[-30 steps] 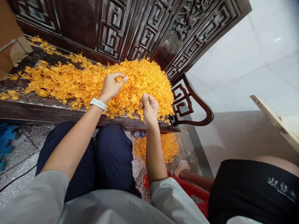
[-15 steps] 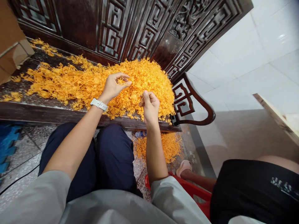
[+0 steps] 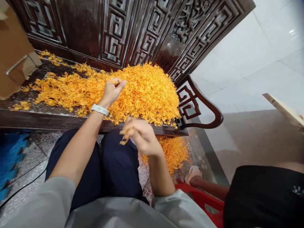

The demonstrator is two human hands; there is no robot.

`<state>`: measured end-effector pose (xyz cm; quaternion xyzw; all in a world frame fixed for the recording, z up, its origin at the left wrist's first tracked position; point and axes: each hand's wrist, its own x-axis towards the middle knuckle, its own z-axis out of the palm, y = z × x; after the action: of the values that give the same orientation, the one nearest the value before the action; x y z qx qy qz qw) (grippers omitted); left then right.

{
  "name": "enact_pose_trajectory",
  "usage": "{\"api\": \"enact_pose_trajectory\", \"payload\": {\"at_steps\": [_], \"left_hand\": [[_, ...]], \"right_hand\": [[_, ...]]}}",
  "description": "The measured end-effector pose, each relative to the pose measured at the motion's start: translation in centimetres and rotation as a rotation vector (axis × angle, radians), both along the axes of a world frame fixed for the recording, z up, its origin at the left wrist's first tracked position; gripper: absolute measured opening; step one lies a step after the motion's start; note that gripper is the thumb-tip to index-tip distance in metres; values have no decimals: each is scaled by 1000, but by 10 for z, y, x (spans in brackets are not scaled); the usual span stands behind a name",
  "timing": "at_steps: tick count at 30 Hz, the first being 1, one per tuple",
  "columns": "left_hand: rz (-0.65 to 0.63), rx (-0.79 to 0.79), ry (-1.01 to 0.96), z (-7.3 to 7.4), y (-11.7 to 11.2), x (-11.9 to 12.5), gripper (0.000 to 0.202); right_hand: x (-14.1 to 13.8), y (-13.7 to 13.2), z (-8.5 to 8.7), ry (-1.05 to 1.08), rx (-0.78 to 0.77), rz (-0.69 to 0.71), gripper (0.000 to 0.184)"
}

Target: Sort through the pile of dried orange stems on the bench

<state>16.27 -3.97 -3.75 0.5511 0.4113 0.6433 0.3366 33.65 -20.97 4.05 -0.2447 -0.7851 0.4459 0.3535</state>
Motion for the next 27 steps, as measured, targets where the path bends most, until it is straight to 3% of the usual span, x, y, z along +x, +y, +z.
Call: {"api": "enact_pose_trajectory", "payload": {"at_steps": [2,3,6,8,11,12,13,14,16,17,18,19,20,21,22,23,24,27], "left_hand": [[6,-28,-14,-3,6,-6,20],[-8,-44,-8,-4,8,-7,13],[-31,-95,35,-1,7,-5,44],[-16,-124,74,1,3,-4,49],[-66,-147,173,1,0,-5,66],[-108,-142,214,1,0,-7,79],[-142,-134,238,-1,0,-9,88],[-177,-129,241,-2,0,-11,91],[-220,-148,207,-3,0,-14,85],[-239,-164,176,-4,0,-14,80],[-252,-180,143,-4,0,-15,76],[-261,-195,112,-3,-1,-15,73],[-258,-209,80,-3,-1,-15,70],[-238,-222,47,-2,-1,-14,67],[-200,-238,13,-2,-1,-14,64],[-154,-255,-21,-2,-1,-14,61],[-105,-270,-55,-3,-1,-13,58],[-15,-295,-145,-5,-1,-13,59]], "right_hand": [[17,-13,6,157,-106,308,21],[27,-15,6,368,-203,442,17],[62,-9,-6,1371,-570,739,7],[82,-4,-19,1796,-760,706,11],[111,-4,-33,1914,-909,532,6],[121,-6,-34,1928,-961,579,5],[133,-9,-34,1985,-1013,727,7],[145,-13,-33,2079,-1125,982,12],[168,-20,-30,2312,-1411,1658,26],[177,-21,-29,2488,-1426,1741,28],[185,-21,-31,2714,-1321,1501,27],[189,-20,-33,2855,-1096,959,23],[192,-17,-38,2762,-787,313,18],[193,-15,-43,2505,-514,-181,18],[193,-13,-49,2274,-362,-464,23],[194,-12,-54,2172,-315,-562,28],[197,-13,-60,2186,-317,-535,31],[211,-22,-72,2442,-414,-315,34]]}}
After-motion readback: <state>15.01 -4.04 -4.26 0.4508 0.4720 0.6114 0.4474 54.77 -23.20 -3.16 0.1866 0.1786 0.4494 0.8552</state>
